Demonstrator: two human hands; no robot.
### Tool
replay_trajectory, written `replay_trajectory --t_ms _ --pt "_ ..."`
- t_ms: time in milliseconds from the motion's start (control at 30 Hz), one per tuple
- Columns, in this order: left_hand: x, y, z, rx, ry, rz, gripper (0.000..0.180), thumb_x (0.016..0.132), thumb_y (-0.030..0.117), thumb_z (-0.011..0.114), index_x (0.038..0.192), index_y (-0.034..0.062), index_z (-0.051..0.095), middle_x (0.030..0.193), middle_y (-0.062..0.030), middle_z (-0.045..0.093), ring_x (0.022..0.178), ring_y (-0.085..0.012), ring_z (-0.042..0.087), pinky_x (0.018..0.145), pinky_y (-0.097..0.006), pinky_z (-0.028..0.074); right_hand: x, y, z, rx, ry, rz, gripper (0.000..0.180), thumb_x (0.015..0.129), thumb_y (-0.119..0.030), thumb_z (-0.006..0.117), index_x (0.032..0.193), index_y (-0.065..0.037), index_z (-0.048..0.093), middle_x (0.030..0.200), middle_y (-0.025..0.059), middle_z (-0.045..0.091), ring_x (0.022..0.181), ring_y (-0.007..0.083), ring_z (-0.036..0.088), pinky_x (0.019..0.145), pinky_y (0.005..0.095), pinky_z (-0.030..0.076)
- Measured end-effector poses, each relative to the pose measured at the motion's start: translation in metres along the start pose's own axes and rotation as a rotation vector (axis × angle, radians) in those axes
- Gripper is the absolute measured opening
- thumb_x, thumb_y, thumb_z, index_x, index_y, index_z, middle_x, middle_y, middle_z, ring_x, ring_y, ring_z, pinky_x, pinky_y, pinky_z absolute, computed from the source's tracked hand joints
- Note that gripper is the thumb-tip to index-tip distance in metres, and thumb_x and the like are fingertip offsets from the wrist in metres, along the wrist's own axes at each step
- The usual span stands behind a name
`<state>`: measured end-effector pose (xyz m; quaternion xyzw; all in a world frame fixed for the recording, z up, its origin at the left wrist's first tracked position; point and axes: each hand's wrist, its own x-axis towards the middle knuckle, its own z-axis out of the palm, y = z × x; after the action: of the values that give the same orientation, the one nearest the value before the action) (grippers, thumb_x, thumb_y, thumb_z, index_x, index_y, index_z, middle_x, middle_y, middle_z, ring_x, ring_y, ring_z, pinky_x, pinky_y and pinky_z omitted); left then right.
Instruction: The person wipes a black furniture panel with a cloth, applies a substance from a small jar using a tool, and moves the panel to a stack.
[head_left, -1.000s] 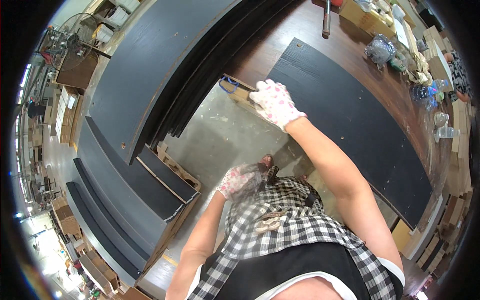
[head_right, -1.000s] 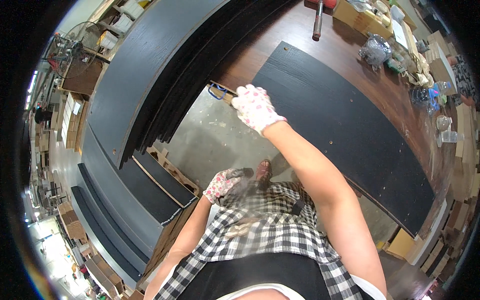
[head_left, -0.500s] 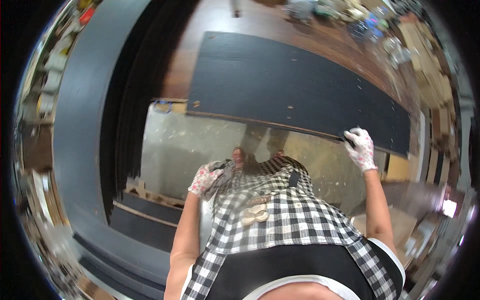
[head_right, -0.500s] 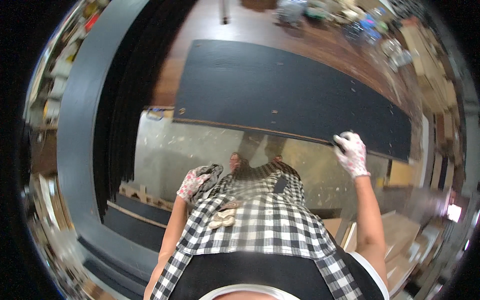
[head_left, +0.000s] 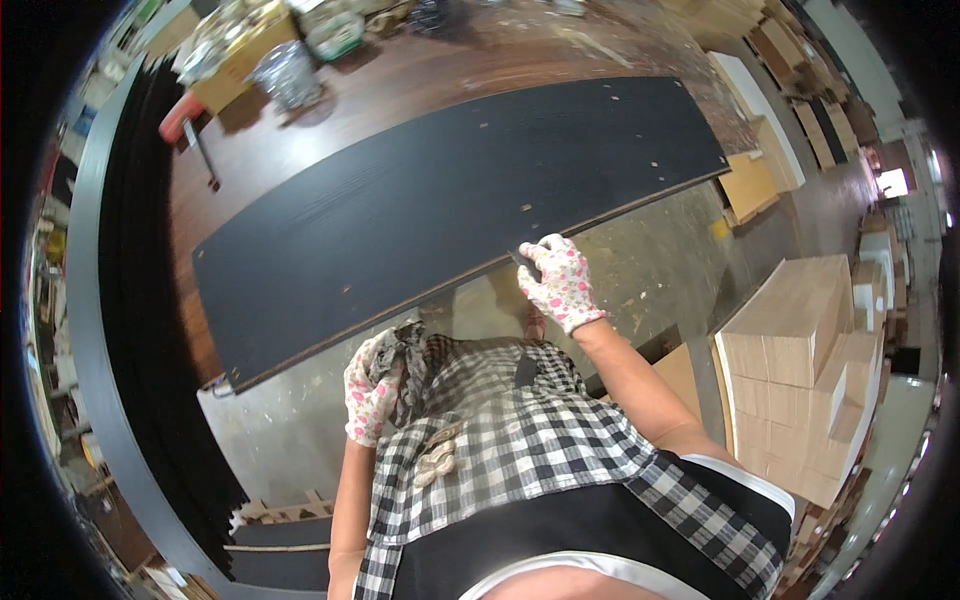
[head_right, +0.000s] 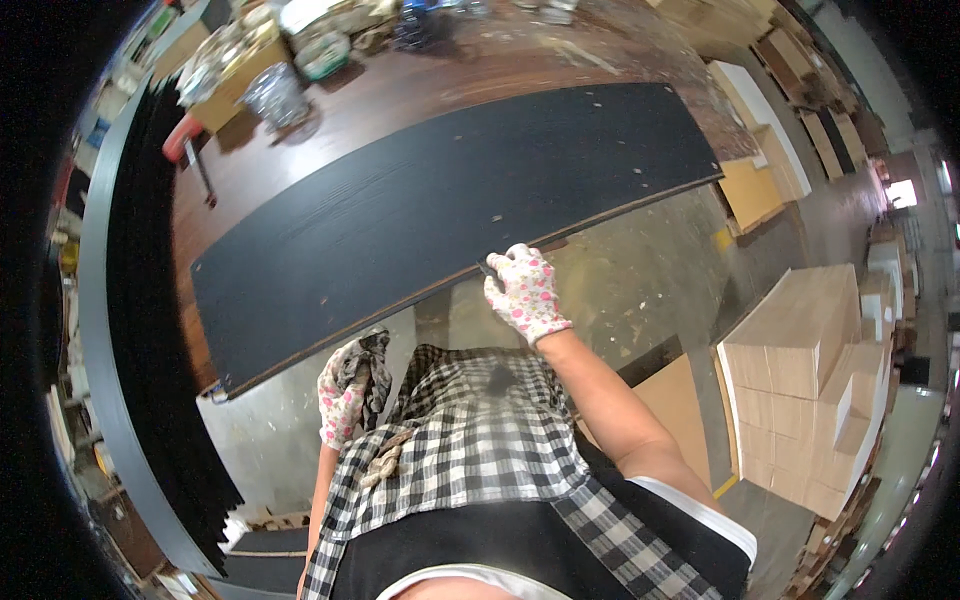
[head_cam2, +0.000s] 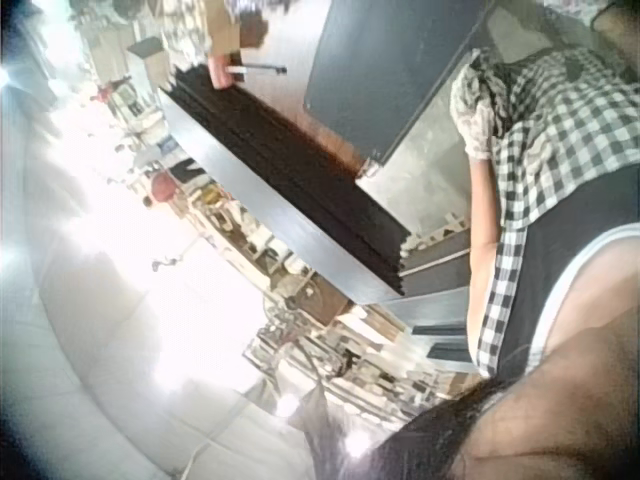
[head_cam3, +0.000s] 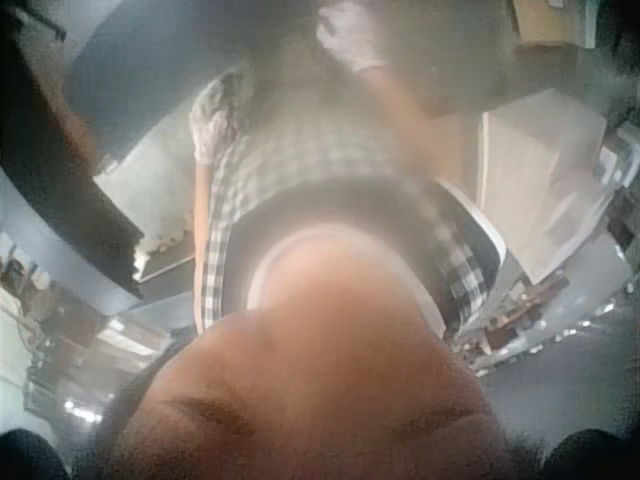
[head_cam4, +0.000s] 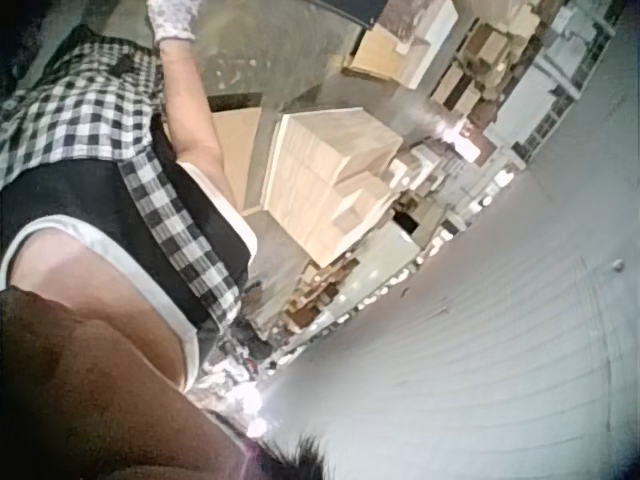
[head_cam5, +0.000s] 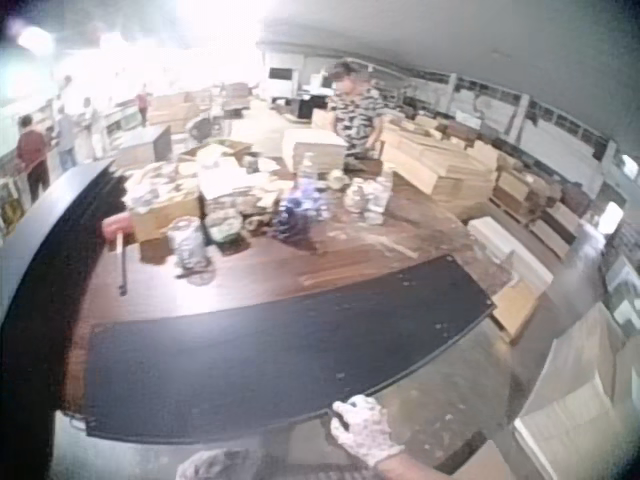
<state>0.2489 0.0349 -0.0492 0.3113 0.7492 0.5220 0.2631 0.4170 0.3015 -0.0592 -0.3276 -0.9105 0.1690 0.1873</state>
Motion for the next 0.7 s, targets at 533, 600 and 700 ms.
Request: replay_trajectory --t_ms 533,600,700 --pt "0.054 0.023 0.035 0.313 0.134 0.422 0.036 0.086 0.010 0.064 0.121 0.0051 0.058 0.119 -0.0126 0.060 0.115 -0.0307 0.054 0.109 -0.049 0.034 0.021 0.191 -0.087 -0.256 0.179 0.268 0.022 0.074 -0.021 0.068 0.094 -0.014 0.070 0.092 0.0132 0.061 0.091 0.0326 0.059 0.079 0.0439 0.050" --pt "0.060 0.025 0.029 0.378 0.152 0.432 0.038 0.086 0.012 0.064 0.123 0.0048 0.057 0.123 -0.0130 0.058 0.117 -0.0308 0.053 0.111 -0.049 0.032 0.032 0.225 -0.102 -0.329 0.138 0.386 0.023 0.075 -0.022 0.068 0.096 -0.014 0.070 0.093 0.0140 0.061 0.094 0.0331 0.059 0.081 0.0439 0.050" --pt "0.082 0.041 0.034 0.577 0.169 0.518 0.044 0.087 0.008 0.063 0.130 0.0048 0.053 0.132 -0.0150 0.052 0.125 -0.0331 0.048 0.108 -0.043 0.034 0.039 0.263 -0.131 -0.319 0.255 0.524 0.023 0.076 -0.023 0.069 0.097 -0.013 0.070 0.096 0.0140 0.062 0.096 0.0324 0.060 0.083 0.0429 0.049"
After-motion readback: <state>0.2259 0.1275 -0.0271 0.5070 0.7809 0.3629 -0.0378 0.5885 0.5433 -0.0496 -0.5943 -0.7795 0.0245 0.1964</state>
